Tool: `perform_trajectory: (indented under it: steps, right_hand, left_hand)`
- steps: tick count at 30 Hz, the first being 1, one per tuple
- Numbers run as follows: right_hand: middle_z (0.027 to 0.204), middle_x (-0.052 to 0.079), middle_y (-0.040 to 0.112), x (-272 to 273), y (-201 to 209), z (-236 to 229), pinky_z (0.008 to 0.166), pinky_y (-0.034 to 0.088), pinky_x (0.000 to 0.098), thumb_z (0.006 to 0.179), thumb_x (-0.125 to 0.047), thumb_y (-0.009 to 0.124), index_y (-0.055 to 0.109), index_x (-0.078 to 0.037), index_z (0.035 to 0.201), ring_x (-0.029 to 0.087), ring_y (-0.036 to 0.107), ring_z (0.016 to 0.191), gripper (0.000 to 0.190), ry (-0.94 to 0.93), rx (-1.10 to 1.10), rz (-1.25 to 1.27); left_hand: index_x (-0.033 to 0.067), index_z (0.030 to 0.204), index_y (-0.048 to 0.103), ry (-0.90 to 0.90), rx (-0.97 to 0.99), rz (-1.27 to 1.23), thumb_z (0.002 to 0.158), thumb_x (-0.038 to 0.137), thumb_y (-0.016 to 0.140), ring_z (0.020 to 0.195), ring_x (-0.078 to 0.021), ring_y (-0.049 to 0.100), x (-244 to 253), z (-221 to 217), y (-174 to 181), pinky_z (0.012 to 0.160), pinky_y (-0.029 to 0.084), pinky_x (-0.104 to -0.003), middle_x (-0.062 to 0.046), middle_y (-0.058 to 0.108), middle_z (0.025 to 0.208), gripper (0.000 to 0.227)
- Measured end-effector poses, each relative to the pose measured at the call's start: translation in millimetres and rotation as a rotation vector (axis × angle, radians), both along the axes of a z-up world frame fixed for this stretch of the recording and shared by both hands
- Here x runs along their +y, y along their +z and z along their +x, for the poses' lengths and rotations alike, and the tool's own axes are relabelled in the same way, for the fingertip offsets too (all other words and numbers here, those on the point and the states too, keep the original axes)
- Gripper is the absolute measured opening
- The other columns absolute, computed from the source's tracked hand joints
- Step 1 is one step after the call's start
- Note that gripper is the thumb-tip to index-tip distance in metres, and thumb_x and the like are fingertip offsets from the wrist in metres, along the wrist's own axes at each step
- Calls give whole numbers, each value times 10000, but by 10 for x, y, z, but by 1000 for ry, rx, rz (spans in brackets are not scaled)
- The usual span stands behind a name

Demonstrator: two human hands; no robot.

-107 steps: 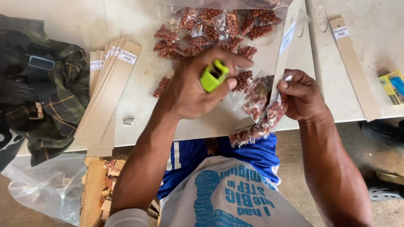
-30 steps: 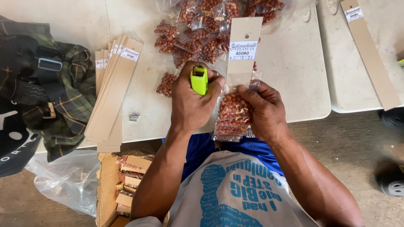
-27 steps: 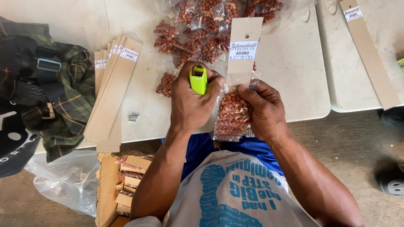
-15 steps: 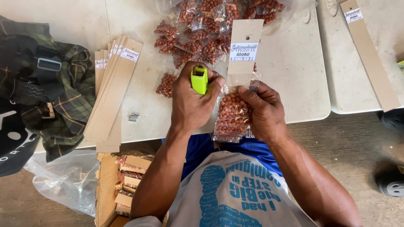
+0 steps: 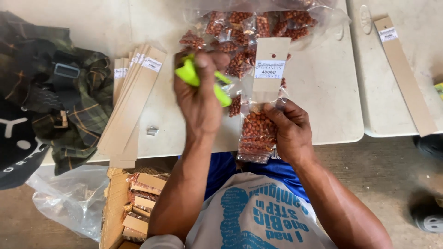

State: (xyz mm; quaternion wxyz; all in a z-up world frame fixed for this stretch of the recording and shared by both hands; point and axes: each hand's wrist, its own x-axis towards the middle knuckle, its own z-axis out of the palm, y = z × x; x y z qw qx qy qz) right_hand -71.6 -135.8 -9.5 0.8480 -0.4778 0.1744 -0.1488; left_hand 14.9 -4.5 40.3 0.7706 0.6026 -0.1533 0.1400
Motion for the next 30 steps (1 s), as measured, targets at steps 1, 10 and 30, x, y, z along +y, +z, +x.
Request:
perform_trajectory:
  steps: [1, 10, 30]
  right_hand:
    - [659, 103, 632, 34, 76, -17, 578, 573, 283, 927, -19, 726, 672, -23, 799, 155, 685, 680, 139, 10, 18, -58]
    - [694, 79, 646, 181, 290, -53, 702, 570, 305, 948, -97, 742, 719, -53, 852, 116, 648, 816, 108, 30, 66, -216]
    - [1184, 106, 756, -5, -121, -37, 1039, 619, 351, 1001, -76, 647, 714, -53, 1215, 205, 710, 1126, 226, 128, -10, -288]
  left_hand:
    - [176, 1090, 545, -12, 86, 48, 1074, 486, 512, 863, -124, 713, -31, -49, 58, 795, 585, -275, -40, 728, 966, 313]
    - [101, 1061, 517, 209, -34, 322, 1044, 505, 551, 610, -154, 627, -227, -180, 104, 654, 558, -286, -60, 605, 712, 406]
    - [184, 697, 493, 127, 403, 290, 826, 756, 420, 476, -101, 492, -515, 43, -159, 430, 414, -300, 72, 445, 544, 591]
